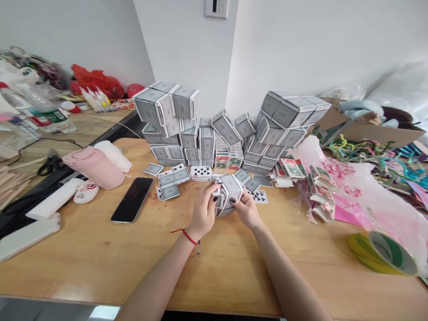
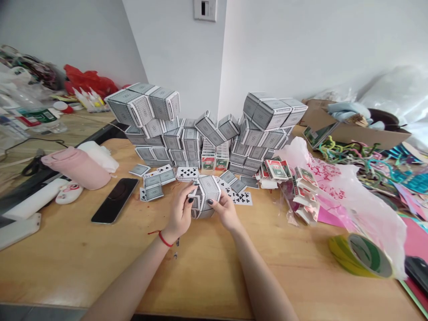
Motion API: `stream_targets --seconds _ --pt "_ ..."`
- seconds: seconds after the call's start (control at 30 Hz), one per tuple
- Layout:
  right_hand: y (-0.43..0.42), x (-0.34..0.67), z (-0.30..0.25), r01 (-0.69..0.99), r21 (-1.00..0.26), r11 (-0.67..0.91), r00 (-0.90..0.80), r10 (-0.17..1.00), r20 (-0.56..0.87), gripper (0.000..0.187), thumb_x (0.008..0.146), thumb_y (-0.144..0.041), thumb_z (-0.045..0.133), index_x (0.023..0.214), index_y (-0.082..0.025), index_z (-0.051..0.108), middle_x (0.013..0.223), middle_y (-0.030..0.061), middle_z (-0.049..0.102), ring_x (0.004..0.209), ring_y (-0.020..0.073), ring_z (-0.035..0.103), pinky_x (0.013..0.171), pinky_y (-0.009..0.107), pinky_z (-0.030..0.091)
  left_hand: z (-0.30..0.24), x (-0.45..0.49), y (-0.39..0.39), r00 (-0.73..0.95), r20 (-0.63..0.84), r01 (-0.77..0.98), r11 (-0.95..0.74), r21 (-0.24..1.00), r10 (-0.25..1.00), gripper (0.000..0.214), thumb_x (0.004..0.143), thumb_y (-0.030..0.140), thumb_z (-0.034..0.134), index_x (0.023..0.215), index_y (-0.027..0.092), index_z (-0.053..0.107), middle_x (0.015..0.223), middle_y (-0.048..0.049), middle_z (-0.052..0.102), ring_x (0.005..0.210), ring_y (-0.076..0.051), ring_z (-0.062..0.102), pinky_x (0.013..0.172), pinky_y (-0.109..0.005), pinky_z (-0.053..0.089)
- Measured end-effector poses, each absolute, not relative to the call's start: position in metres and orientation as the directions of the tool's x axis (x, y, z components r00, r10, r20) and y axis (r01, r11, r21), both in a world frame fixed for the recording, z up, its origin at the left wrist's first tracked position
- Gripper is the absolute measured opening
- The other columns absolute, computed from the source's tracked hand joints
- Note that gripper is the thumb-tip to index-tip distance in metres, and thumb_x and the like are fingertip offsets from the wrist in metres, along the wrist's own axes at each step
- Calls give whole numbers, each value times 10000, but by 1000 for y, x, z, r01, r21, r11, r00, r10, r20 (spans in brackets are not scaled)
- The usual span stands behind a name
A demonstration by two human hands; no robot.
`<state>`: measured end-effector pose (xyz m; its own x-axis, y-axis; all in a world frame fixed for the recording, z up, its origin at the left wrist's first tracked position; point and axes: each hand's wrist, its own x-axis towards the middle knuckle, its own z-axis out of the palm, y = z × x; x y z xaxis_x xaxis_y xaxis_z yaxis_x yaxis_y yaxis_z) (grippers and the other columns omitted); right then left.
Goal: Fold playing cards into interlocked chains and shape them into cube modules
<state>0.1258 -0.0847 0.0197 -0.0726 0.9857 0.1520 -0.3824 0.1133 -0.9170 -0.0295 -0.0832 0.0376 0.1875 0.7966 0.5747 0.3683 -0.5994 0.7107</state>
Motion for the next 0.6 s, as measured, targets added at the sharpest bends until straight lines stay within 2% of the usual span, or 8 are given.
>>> stream_targets --seconds 0.4,0.6 --pt "-84 126 21 -324 -923 206 18 977 212 286 693 -315 686 956 -225 620 951 37 667 873 190 599 815 330 452 38 -30 -82 193 613 431 -628 648 766 332 851 223 459 1182 218 474 1235 -103 492 1179 -198 447 987 -379 387" --pt "-85 125 21 -281 -939 199 97 979 178 279 664 -339 701 903 -212 631 869 25 675 793 180 599 751 318 466 37 -29 -83 185 642 430 -649 627 744 356 848 240 468 1204 234 475 1240 -97 513 1167 -203 477 970 -384 415"
